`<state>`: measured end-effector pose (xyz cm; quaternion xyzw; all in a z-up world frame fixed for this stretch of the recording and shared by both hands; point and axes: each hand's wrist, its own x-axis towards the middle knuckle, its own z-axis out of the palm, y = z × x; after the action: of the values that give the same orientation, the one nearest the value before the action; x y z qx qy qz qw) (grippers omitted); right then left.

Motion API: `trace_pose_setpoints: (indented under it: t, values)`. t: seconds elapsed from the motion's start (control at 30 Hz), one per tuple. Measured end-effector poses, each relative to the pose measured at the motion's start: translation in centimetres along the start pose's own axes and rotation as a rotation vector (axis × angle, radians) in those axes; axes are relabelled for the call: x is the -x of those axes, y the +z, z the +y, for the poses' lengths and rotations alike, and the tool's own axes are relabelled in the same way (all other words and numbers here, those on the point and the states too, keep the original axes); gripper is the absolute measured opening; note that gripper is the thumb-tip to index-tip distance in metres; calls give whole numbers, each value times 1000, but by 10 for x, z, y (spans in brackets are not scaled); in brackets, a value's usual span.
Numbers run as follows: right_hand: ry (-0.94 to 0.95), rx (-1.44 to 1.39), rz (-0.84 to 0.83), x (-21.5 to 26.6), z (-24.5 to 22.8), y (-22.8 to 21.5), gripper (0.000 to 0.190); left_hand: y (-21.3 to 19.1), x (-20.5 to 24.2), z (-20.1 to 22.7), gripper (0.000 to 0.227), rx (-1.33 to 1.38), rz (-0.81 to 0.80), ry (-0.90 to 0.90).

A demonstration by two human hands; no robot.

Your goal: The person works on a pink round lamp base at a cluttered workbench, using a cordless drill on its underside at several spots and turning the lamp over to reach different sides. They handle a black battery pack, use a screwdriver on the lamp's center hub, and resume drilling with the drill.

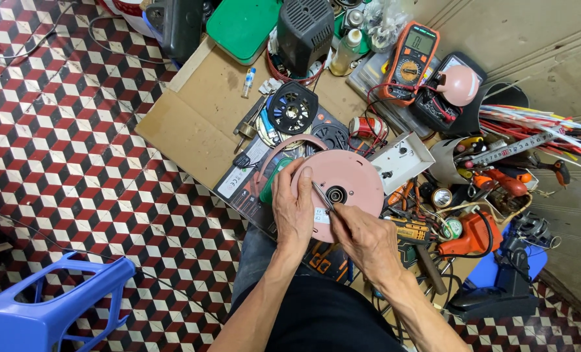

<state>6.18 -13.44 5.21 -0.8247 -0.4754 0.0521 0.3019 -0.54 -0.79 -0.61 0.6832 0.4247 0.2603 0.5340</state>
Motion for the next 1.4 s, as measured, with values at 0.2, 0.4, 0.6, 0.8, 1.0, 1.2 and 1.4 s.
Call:
trace_pose_setpoints:
  t: [0.2,0.4,0.6,0.8,1.0,1.2,1.4]
  values:
    - [-23,-5,-26,-4,0,-5,22,-8,-5,4,48,64,-47,-78]
    - [-82,-34,-34,2,8,-1,18,-16,-13,4,52,250,-154,-179]
    - [-18,70,-158,10,14,2,10,-20,-3,10,45,-87,-50,30]
    - [627,-854,4,18,33,3,22,-39,20,39,26,-207,-14,455]
    - [813,-1216,27,36,31,3,17,-56,46,56,22,-75,-170,328]
    - [887,-1233,-145,71,12,6,21,-55,86,20,30,499,-423,-462]
    - [942,-1272,-164,88,10,6,25,-35,104,9,27,750,-464,-511]
